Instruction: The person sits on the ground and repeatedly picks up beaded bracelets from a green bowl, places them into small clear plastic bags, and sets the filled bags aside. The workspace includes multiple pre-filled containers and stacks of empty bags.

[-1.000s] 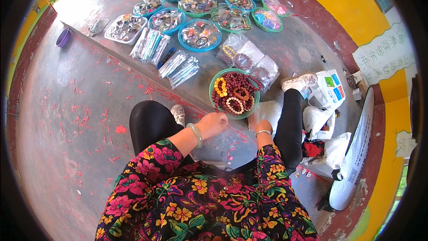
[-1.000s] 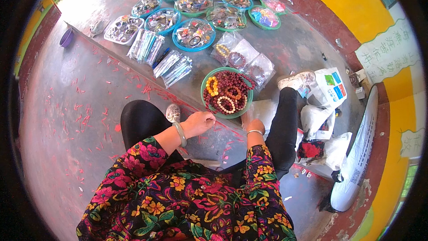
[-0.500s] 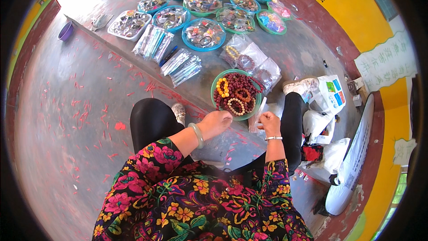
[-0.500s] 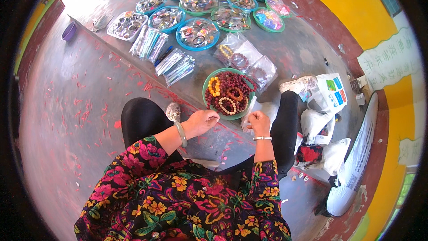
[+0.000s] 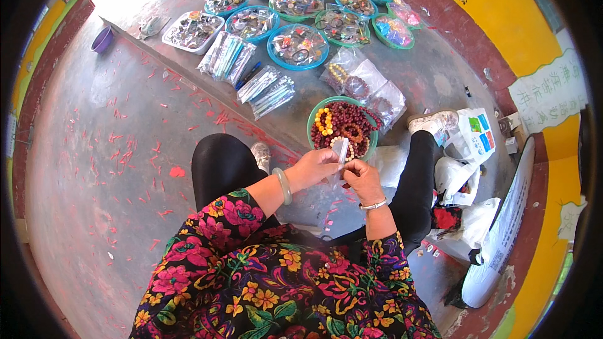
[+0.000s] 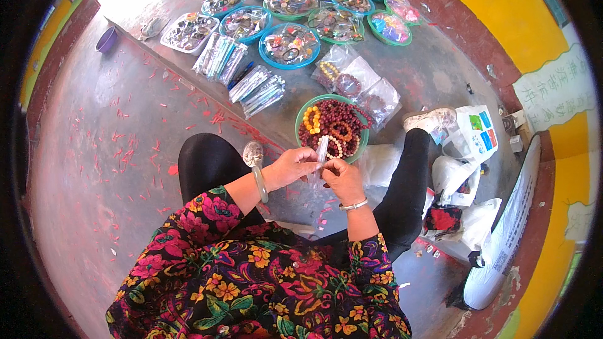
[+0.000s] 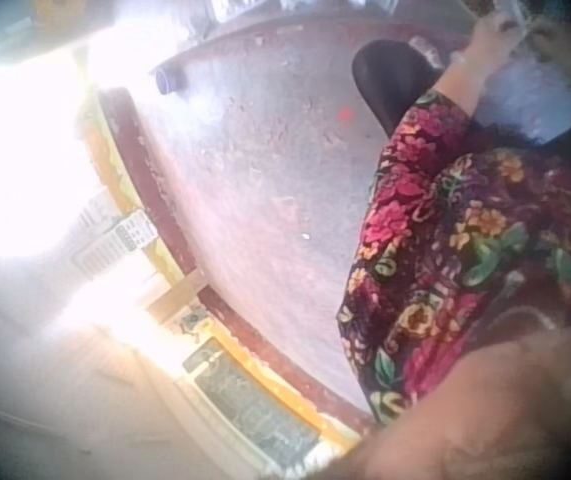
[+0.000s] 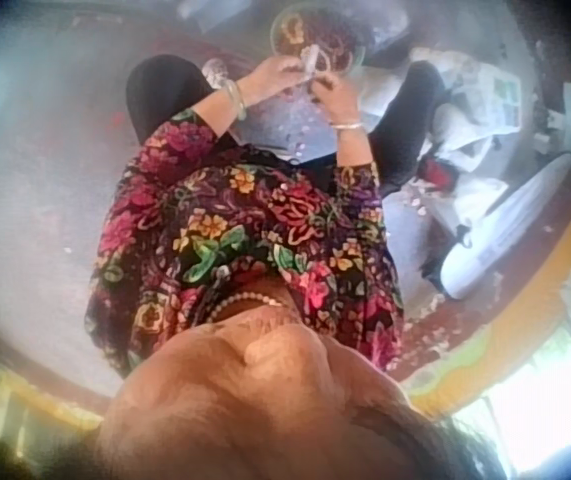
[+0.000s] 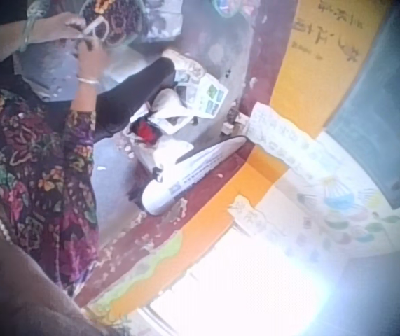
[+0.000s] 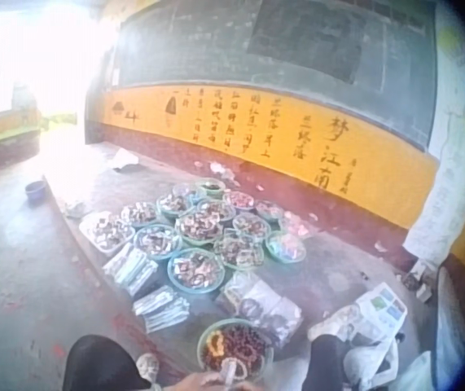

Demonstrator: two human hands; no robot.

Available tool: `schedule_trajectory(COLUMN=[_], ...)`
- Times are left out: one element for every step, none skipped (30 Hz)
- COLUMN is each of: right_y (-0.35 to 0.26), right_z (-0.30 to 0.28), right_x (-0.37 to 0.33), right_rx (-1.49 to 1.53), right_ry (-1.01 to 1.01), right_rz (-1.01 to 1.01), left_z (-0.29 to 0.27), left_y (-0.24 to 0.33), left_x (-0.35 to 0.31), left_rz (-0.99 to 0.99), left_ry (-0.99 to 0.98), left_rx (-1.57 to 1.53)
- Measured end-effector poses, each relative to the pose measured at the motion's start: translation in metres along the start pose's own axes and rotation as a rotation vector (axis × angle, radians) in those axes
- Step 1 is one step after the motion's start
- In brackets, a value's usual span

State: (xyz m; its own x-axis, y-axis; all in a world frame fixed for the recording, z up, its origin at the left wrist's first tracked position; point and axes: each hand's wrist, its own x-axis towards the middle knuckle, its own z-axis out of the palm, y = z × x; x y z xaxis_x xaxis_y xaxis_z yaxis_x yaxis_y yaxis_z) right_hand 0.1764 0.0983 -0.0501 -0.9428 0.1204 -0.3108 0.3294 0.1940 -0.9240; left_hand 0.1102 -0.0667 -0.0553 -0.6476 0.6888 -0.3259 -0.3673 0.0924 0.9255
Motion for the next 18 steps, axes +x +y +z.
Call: schedule_trajectory(right_y=[0.0002, 0.0006, 0.0014, 0.0023, 0.0027, 0.0027, 0.0025, 0.0023, 0.0013, -0.0004, -0.0019, -0.0032, -0.0043, -0.0051, -0.0053, -0.0052, -0.005, -0.0029], right_z=[0.0009, 0.0015, 0.0015, 0.0011, 0.001, 0.001, 0.001, 0.0009, 0.0012, 0.0018, 0.0023, 0.0028, 0.0032, 0.004, 0.0049, 0.0059, 0.0065, 0.0068], right_x=[0.0005, 0.0009, 0.0013, 0.0017, 0.0022, 0.0023, 0.0021, 0.0016, 0.0013, 0.0012, 0.0009, 0.0005, 0.0002, 0.0001, 0.0002, 0.0004, 0.0007, 0.0012], right_rx=[-0.007, -0.015, -0.004, 0.007, 0.017, 0.035, 0.052, 0.07, 0.101, 0.132, 0.163, 0.167, 0.171, 0.176, 0.154, 0.132, 0.109, 0.109], right_ry=[-0.001, -0.003, -0.007, -0.01, -0.015, -0.012, -0.008, -0.003, 0.006, 0.015, 0.024, 0.027, 0.03, 0.033, 0.035, 0.037, 0.038, 0.044], right_rz=[-0.002, -0.004, -0.003, -0.002, -0.002, 0.006, 0.014, 0.023, 0.027, 0.03, 0.034, 0.036, 0.038, 0.04, 0.041, 0.043, 0.044, 0.044], left_z=[-0.0001, -0.0004, -0.0009, -0.0013, -0.002, -0.0029, -0.0037, -0.0039, -0.0043, -0.0044, -0.0035, -0.0019, -0.0006, 0.0001, 0.0008, 0.0014, 0.0016, 0.0016], left_y=[0.0, -0.0001, -0.0001, -0.0004, -0.0019, -0.0041, -0.0053, -0.0053, -0.0048, -0.0042, -0.0023, 0.0009, 0.0028, 0.0035, 0.0039, 0.004, 0.0018, -0.002], left_x=[-0.0002, 0.0, 0.0005, 0.0008, 0.0012, 0.0019, 0.002, 0.002, 0.0019, 0.0016, 0.0007, -0.0004, -0.0011, -0.0015, -0.002, -0.0023, -0.0019, -0.0007], left_rz=[0.014, 0.014, 0.014, 0.014, 0.002, -0.009, -0.02, -0.026, -0.031, -0.036, -0.035, -0.034, -0.033, -0.027, -0.021, -0.015, 0.004, 0.022], left_ry=[0.004, 0.019, 0.034, 0.049, 0.069, 0.089, 0.109, 0.116, 0.123, 0.129, 0.135, 0.141, 0.147, 0.138, 0.128, 0.118, 0.115, 0.111], left_rx=[-0.009, -0.001, 0.007, 0.015, 0.024, 0.033, 0.042, 0.049, 0.055, 0.061, 0.097, 0.132, 0.167, 0.201, 0.234, 0.268, 0.296, 0.324])
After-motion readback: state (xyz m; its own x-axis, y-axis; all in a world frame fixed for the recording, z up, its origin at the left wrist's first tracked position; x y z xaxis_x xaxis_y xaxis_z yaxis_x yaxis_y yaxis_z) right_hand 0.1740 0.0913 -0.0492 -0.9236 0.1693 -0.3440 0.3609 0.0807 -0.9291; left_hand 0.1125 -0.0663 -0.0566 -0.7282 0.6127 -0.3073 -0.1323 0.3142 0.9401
